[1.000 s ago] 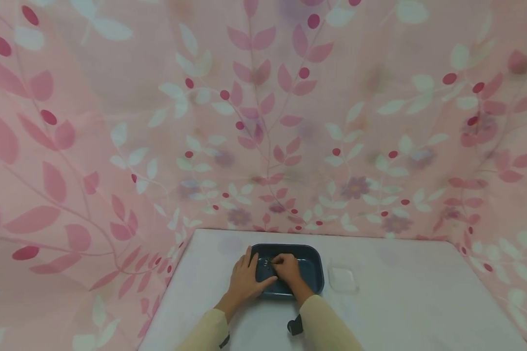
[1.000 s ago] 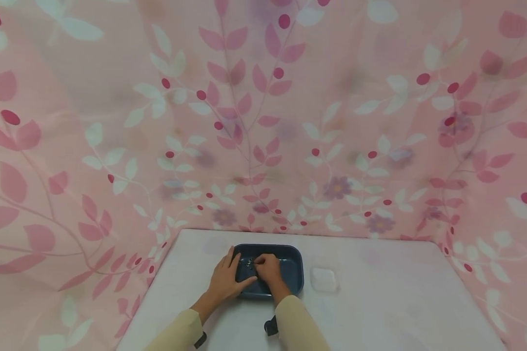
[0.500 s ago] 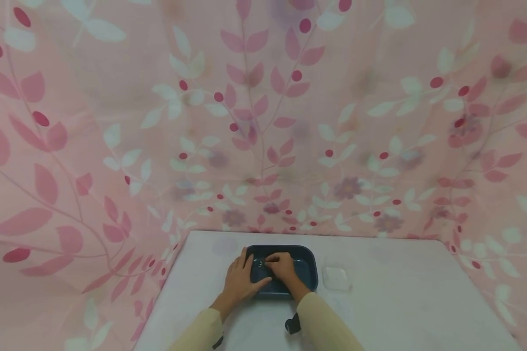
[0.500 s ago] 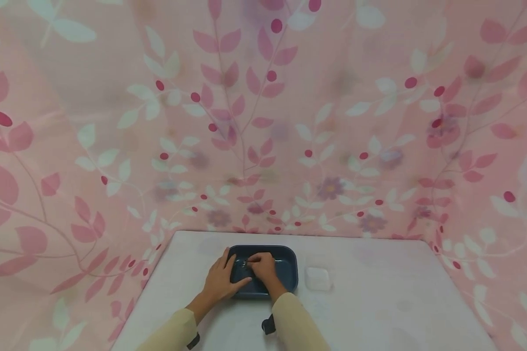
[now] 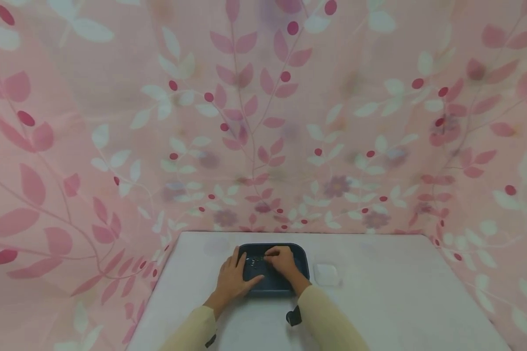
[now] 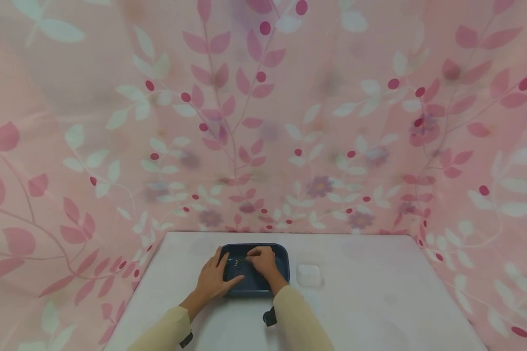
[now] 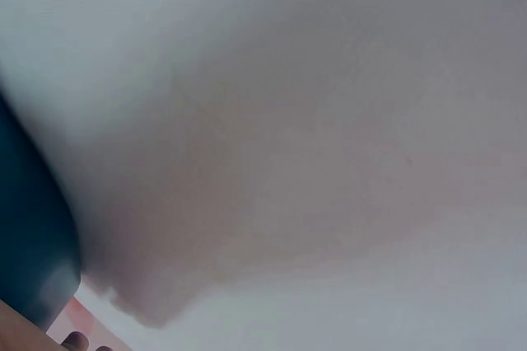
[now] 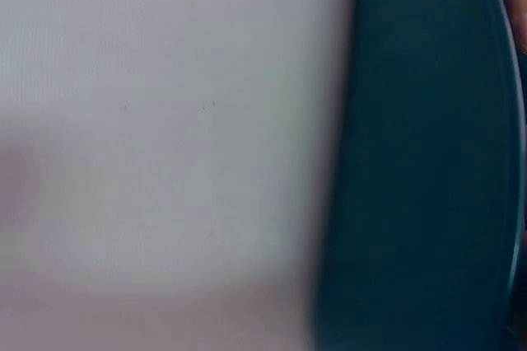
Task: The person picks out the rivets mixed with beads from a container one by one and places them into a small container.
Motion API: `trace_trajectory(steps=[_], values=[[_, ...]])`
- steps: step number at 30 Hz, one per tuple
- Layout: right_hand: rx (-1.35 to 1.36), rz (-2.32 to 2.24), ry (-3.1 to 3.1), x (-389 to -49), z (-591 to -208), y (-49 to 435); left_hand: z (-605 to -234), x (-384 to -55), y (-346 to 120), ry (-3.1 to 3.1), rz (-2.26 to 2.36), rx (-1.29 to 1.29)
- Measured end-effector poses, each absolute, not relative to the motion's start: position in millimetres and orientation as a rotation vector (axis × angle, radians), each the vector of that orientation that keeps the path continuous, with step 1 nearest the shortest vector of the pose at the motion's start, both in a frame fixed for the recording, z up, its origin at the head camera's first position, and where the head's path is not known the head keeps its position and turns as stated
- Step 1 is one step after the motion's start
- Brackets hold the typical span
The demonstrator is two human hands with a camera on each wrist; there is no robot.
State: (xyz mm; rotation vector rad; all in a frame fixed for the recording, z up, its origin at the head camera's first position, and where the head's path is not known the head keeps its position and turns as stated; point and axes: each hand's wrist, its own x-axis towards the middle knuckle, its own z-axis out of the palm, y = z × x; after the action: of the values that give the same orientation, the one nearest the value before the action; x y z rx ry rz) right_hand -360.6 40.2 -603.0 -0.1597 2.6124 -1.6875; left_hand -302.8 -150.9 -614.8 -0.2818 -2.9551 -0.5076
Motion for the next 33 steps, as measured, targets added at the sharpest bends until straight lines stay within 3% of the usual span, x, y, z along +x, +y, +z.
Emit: trace_trajectory(steps=[12, 33], values=[[-0.124, -1.626, 2.670, -346, -606, 55, -624, -288, -148, -2.942, -0.544, -0.309], [-0.161, -1.643, 2.691, -354, -604, 59, -621, -296, -152, -2.927, -0.483, -0.291]])
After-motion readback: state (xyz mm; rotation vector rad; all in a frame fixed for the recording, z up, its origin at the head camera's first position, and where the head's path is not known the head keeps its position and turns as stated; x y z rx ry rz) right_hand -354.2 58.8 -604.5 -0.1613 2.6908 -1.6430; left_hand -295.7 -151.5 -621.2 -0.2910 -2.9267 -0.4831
